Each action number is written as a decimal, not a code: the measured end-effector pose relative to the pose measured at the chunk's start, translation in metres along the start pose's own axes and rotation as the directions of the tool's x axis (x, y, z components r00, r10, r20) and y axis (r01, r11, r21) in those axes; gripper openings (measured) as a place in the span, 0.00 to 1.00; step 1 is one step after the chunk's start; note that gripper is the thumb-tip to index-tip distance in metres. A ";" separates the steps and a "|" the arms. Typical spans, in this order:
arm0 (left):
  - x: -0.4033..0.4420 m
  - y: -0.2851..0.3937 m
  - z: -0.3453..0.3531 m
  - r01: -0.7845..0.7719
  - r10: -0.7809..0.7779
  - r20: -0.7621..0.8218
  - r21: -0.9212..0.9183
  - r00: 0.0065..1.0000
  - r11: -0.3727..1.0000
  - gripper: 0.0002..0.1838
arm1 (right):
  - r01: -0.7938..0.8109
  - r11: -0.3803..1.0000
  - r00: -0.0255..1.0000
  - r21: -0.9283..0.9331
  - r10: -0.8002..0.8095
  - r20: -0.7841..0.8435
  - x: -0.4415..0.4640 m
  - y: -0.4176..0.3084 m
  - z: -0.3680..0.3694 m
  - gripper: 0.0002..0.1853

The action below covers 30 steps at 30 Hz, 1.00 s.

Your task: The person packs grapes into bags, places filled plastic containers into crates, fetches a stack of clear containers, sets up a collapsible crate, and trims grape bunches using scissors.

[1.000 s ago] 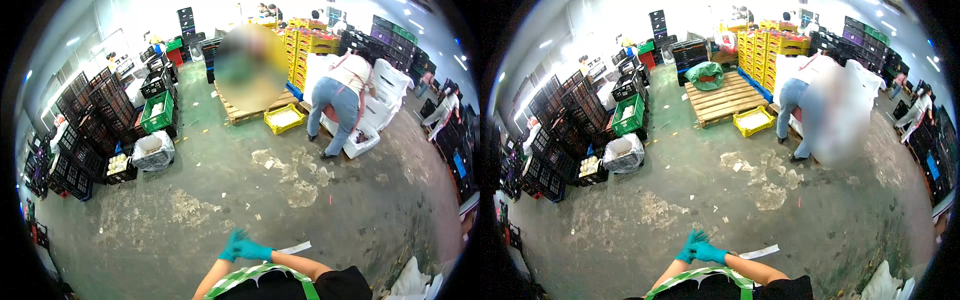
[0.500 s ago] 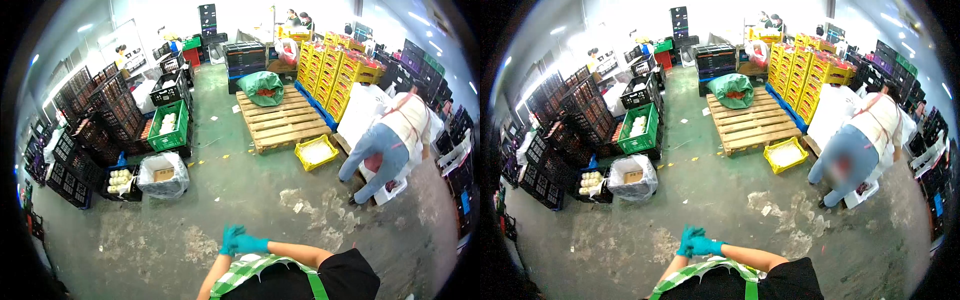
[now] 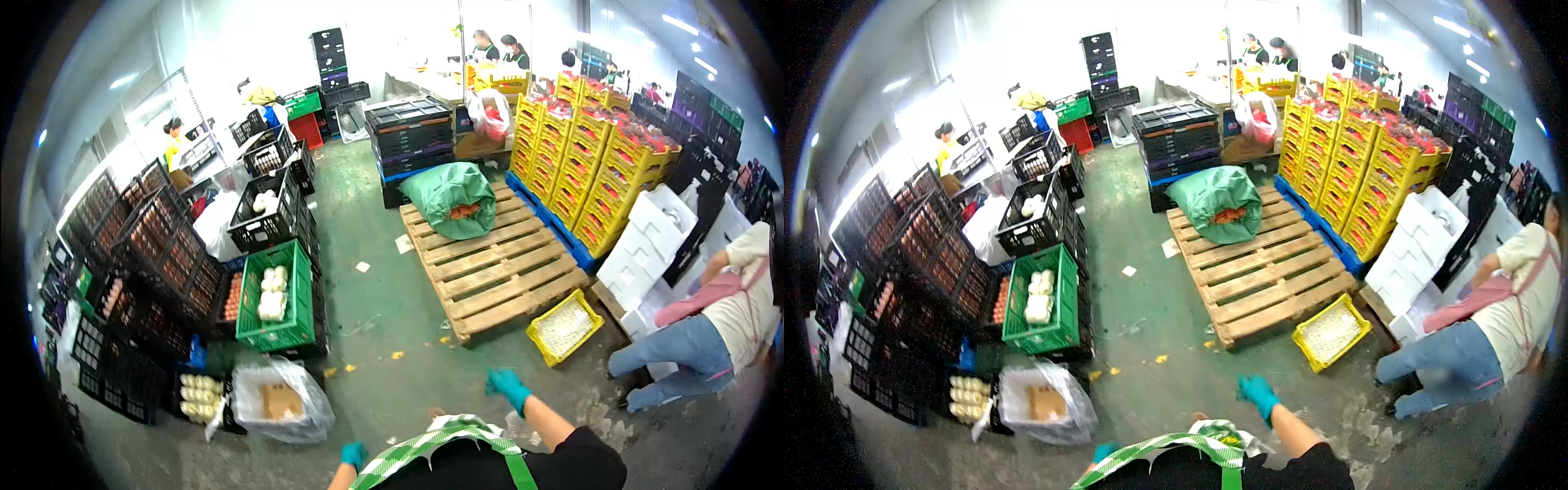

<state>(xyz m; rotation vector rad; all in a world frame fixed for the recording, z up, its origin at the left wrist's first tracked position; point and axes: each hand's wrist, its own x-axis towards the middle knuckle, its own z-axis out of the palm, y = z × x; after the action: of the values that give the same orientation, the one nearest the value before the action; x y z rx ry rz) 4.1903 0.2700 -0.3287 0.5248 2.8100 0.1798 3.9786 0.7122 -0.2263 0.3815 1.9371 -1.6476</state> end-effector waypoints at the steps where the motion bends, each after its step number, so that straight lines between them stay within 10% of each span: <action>1: -0.006 -0.028 -0.003 0.129 -0.122 0.093 -0.078 0.988 0.989 0.06 | 0.052 0.994 0.998 0.094 -0.055 0.024 0.023 -0.052 0.024 0.18; 4: 0.020 -0.110 -0.049 0.693 -0.584 0.389 -0.525 0.712 0.495 0.06 | 0.151 0.986 0.973 0.066 -0.160 0.168 0.115 -0.227 0.099 0.16; 10: 0.142 -0.267 -0.090 0.809 -0.667 0.524 -0.547 0.530 0.213 0.07 | 0.442 0.857 0.857 -0.265 -0.317 0.406 0.355 -0.398 0.220 0.19; 14: 0.248 -0.402 -0.117 0.777 -0.637 0.489 -0.553 0.596 0.302 0.08 | 0.241 0.948 0.947 -0.206 -0.184 0.263 0.494 -0.438 0.232 0.20; 18: 0.399 -0.579 -0.189 0.295 -0.292 0.043 -0.177 0.955 0.939 0.09 | -0.013 1.000 0.990 -0.024 0.016 0.140 0.568 -0.496 0.192 0.18; 20: 0.521 -0.676 -0.234 0.269 -0.385 -0.182 -0.456 0.905 0.848 0.11 | -0.072 0.997 0.997 0.035 0.071 0.044 0.641 -0.509 0.161 0.15; 21: 0.590 -0.693 -0.294 0.373 -0.648 0.008 -0.823 0.761 0.429 0.11 | -0.105 0.994 0.992 0.037 0.107 -0.065 0.689 -0.509 0.152 0.15; 26: 0.819 -0.783 -0.458 0.108 -0.688 -0.162 -0.937 0.708 0.332 0.06 | -0.102 0.995 0.978 0.011 0.102 -0.182 0.857 -0.638 0.145 0.18; 27: 0.845 -0.834 -0.419 0.115 -0.497 -0.423 -0.663 0.757 0.740 0.05 | -0.082 0.997 0.981 0.002 0.081 -0.178 0.912 -0.673 0.142 0.18; 28: 0.868 -0.882 -0.385 0.240 -0.297 -0.336 -0.199 0.894 0.950 0.06 | 0.154 0.987 0.963 0.039 -0.142 -0.229 0.981 -0.695 0.140 0.18; 30: 0.866 -0.950 -0.311 0.235 -0.230 0.053 -0.139 0.972 0.962 0.08 | 0.179 0.921 0.943 -0.345 -0.261 -0.207 1.057 -0.809 0.149 0.16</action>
<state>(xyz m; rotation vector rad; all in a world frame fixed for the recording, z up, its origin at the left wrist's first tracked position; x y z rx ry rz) 3.0050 -0.3112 -0.4072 0.1613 2.7673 0.3182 2.7199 0.2549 -0.1991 0.2540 2.4734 -1.4299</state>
